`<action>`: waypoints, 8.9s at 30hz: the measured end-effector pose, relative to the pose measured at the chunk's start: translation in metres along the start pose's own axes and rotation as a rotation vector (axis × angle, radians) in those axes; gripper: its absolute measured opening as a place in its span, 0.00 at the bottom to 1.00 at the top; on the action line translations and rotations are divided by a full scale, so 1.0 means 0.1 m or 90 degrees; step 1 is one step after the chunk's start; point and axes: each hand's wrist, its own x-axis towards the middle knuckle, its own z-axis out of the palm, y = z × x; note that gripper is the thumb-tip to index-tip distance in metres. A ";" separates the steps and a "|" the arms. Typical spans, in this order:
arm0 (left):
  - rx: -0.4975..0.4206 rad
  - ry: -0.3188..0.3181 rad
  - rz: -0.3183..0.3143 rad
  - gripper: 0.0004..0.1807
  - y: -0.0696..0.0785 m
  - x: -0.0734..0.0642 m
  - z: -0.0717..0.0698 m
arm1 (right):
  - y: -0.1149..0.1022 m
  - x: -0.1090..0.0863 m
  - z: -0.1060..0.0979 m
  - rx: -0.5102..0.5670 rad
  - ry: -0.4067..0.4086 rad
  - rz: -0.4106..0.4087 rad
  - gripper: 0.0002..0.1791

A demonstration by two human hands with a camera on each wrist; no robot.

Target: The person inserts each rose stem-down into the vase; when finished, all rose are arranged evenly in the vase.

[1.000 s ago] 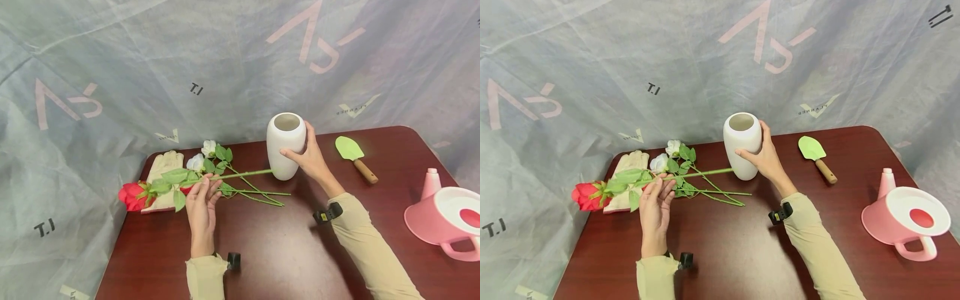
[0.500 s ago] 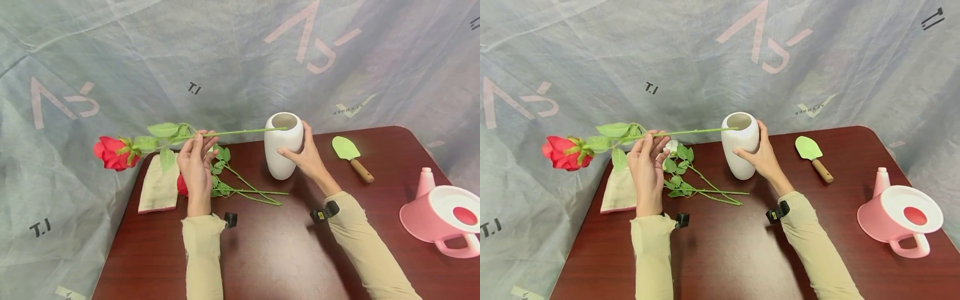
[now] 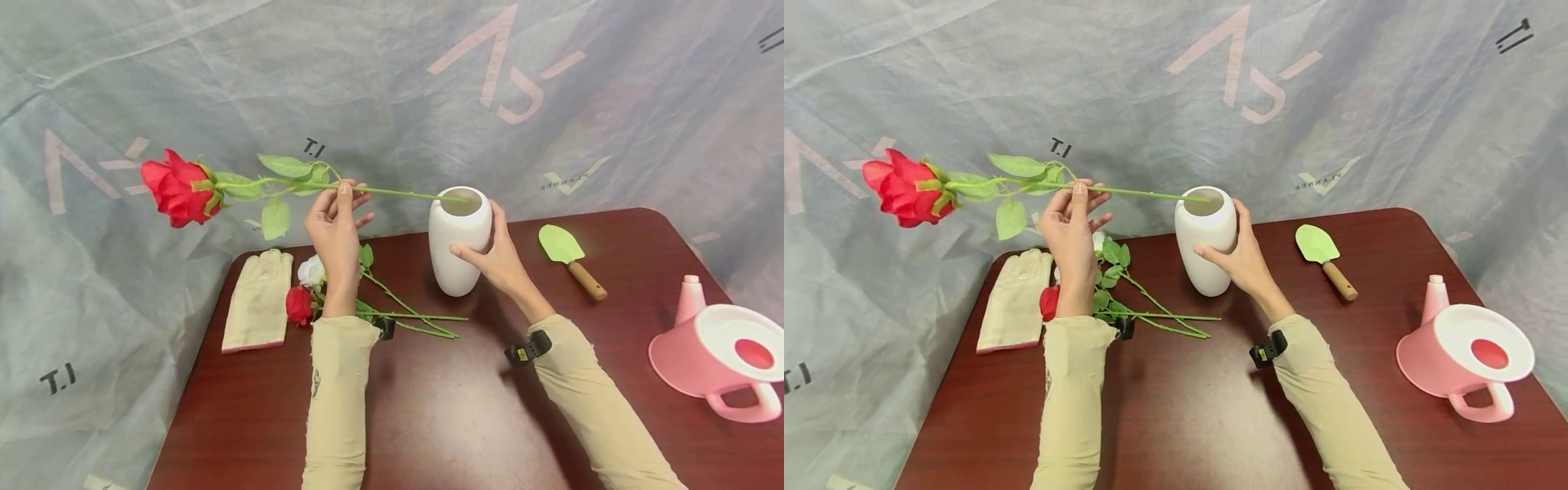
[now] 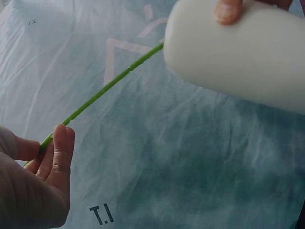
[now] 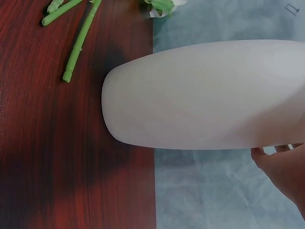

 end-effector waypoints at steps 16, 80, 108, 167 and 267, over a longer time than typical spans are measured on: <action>0.160 -0.063 0.042 0.13 -0.06 0.05 0.22 | -0.20 -0.06 0.02 0.008 -0.004 -0.007 0.52; 0.442 -0.096 -0.187 0.08 -0.89 -0.81 -0.77 | -0.15 -0.04 0.06 0.018 -0.002 0.011 0.53; 0.307 -0.098 -0.423 0.10 -1.25 -1.37 -1.13 | -0.15 -0.05 0.06 0.021 0.002 0.010 0.53; 0.178 -0.005 -0.377 0.16 -0.95 -1.13 -1.16 | -0.12 -0.05 0.08 0.065 0.013 0.002 0.52; 0.357 -0.093 0.282 0.09 -0.02 0.05 0.53 | -0.09 -0.04 0.04 0.067 0.033 -0.004 0.52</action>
